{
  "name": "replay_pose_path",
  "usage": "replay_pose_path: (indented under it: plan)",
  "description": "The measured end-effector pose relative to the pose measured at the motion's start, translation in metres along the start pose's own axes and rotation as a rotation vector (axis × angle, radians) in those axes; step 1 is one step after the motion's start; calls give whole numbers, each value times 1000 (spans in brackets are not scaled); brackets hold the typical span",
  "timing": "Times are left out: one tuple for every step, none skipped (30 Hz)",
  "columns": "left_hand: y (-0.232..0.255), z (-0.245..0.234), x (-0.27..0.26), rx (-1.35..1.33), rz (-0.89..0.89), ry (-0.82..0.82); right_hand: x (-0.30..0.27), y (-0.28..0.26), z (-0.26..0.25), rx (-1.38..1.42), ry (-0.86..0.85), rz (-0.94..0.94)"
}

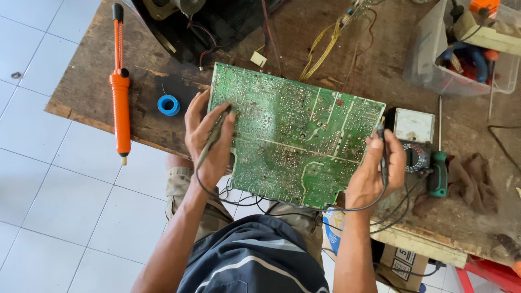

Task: The person uses a multimeter to test various points on a green circuit board. They hold the probes against different solder points and traces while seated at a workbench.

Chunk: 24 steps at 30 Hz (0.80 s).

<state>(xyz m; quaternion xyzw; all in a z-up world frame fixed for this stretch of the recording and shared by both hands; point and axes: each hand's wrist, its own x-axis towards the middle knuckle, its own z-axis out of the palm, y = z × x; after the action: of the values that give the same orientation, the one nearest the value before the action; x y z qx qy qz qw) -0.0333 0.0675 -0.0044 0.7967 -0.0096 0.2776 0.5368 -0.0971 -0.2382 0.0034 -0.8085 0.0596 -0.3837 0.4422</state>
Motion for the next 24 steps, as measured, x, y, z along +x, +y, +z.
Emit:
replay_pose_path:
  plan:
    - [-5, -2, -5, -1, 1, 0, -1, 0, 2, 0, 1, -1]
    - [-10, -4, -10, -31, -73, 1, -3, -1, 4, 40, 28, 11]
    - [-14, -6, -16, -61, -147, -2, -5, -2, 5, 78, 57, 24]
    - [-12, -7, -18, -61, -146, -4, -5, -1, 5, 77, 59, 25]
    - [-10, -7, -18, -70, -164, -2, -4, -1, 7, 90, 78, 43]
    - [-8, -8, -19, -78, -182, -1, -3, -2, 9, 103, 98, 60]
    - [-8, -7, -20, -79, -178, 4, 0, -4, 8, 107, 98, 55]
    - [-7, -7, -21, -72, -182, 12, 2, -6, 8, 59, 94, 52]
    - [-7, -7, -23, -62, -188, 18, 3, -9, 7, 9, 87, 51]
    - [-3, -7, -25, -60, -187, 22, 7, -9, 7, 12, 86, 50]
    - [2, -7, -28, -49, -200, 13, 11, -9, 7, 19, 82, 34]
    - [6, -5, -31, -37, -212, 4, 15, -8, 7, 27, 78, 19]
    - [12, -6, -34, -37, -212, 2, 20, -7, 7, 26, 80, 20]
    - [18, -6, -37, -59, -236, -6, 25, -5, 7, 36, 66, 3]
    - [23, -7, -40, -78, -262, -10, 31, -4, 7, 49, 50, -15]
    - [26, -9, -42, -77, -263, -9, 33, 7, 8, 50, 48, -14]
    - [28, -9, -44, -69, -260, -28, 35, 18, 8, 54, 43, -20]
    - [30, -10, -46, -61, -257, -46, 38, 29, 8, 59, 38, -26]
    - [26, -8, -48, -63, -252, -42, 40, 26, 7, 63, 40, -31]
    - [22, -6, -51, -78, -229, -36, 42, 23, 7, 26, 30, -50]
    - [18, -8, -58, -87, -218, -33, 39, 20, 4, -15, 12, -59]
    - [16, -11, -58, -83, -223, -33, 34, 14, 4, -15, 6, -55]
    - [13, -11, -56, -76, -191, -19, 33, 8, 5, 0, 3, -66]
    - [11, -12, -54, -69, -159, -4, 31, 3, 5, 15, 0, -78]
